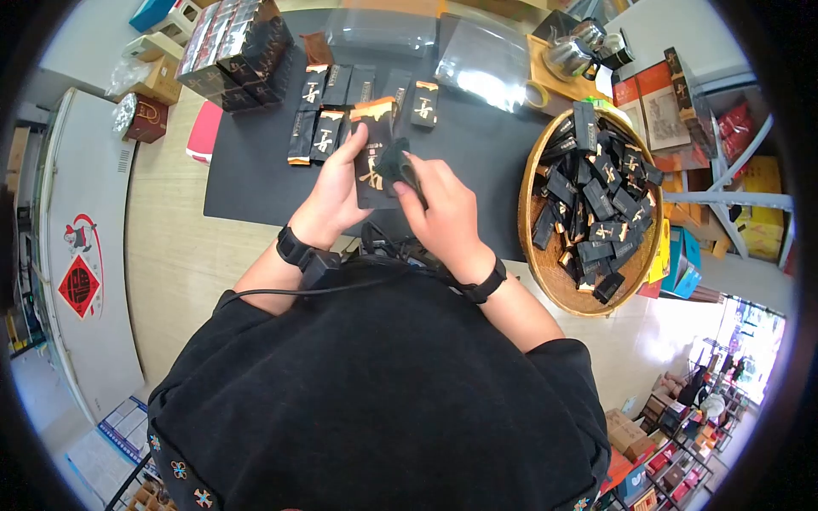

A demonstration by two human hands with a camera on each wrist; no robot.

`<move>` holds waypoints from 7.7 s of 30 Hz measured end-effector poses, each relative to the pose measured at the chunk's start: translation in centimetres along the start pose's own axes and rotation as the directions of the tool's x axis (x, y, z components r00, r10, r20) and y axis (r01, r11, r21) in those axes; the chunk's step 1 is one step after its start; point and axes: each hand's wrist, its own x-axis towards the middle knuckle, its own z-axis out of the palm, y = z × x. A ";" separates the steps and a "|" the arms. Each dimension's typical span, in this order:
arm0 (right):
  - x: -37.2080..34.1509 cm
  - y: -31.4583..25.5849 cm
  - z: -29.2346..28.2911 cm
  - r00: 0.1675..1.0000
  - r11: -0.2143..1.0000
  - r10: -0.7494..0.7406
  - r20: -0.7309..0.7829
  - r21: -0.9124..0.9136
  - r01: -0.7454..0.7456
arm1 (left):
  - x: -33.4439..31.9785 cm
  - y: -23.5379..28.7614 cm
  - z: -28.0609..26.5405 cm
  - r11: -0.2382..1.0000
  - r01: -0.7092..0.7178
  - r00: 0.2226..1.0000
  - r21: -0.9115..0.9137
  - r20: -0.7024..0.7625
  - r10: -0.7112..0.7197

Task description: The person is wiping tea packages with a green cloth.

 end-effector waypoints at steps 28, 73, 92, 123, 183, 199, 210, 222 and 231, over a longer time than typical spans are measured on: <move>3.2 -0.4 -0.7 0.979 0.922 -0.194 0.060 -0.329 0.203 | -0.4 -1.8 -4.0 0.973 0.228 0.868 -0.044 0.461 -0.183; -18.4 18.5 -27.2 0.723 0.728 0.679 -0.127 -0.013 -0.686 | 17.1 -15.3 -13.9 -0.719 0.369 0.795 0.588 0.201 0.572; -23.9 20.3 -30.8 0.565 0.618 0.779 -0.272 0.179 -0.765 | 20.5 -20.0 -2.6 -0.507 -0.185 0.724 0.842 0.466 0.509; -20.7 15.4 -28.0 0.676 0.768 0.540 -0.501 -0.034 -0.639 | 22.5 -29.9 10.3 0.604 0.427 0.589 0.673 0.300 -0.750; 2.6 -3.1 -2.3 0.989 0.981 -0.075 -0.130 -0.185 0.050 | 1.3 1.2 3.8 0.991 -0.014 0.944 0.132 0.329 -0.031; 3.2 -0.2 -4.1 0.967 0.969 0.155 -0.202 -0.161 -0.189 | -1.4 -1.3 6.1 0.971 0.050 0.993 0.234 0.096 -0.074; -1.8 -1.6 -2.2 0.864 0.832 0.502 -0.043 0.299 -0.468 | 3.0 -3.0 2.0 0.839 -0.124 0.992 0.530 0.046 0.117; -2.6 -0.7 -1.9 0.870 0.925 0.373 -0.322 0.058 -0.376 | 2.9 -2.7 2.4 0.984 0.000 0.994 0.176 0.106 -0.019; 0.7 -0.8 -0.7 0.990 0.950 -0.036 -0.139 -0.313 -0.009 | 2.5 -2.6 1.7 0.964 0.073 0.990 0.257 0.099 -0.101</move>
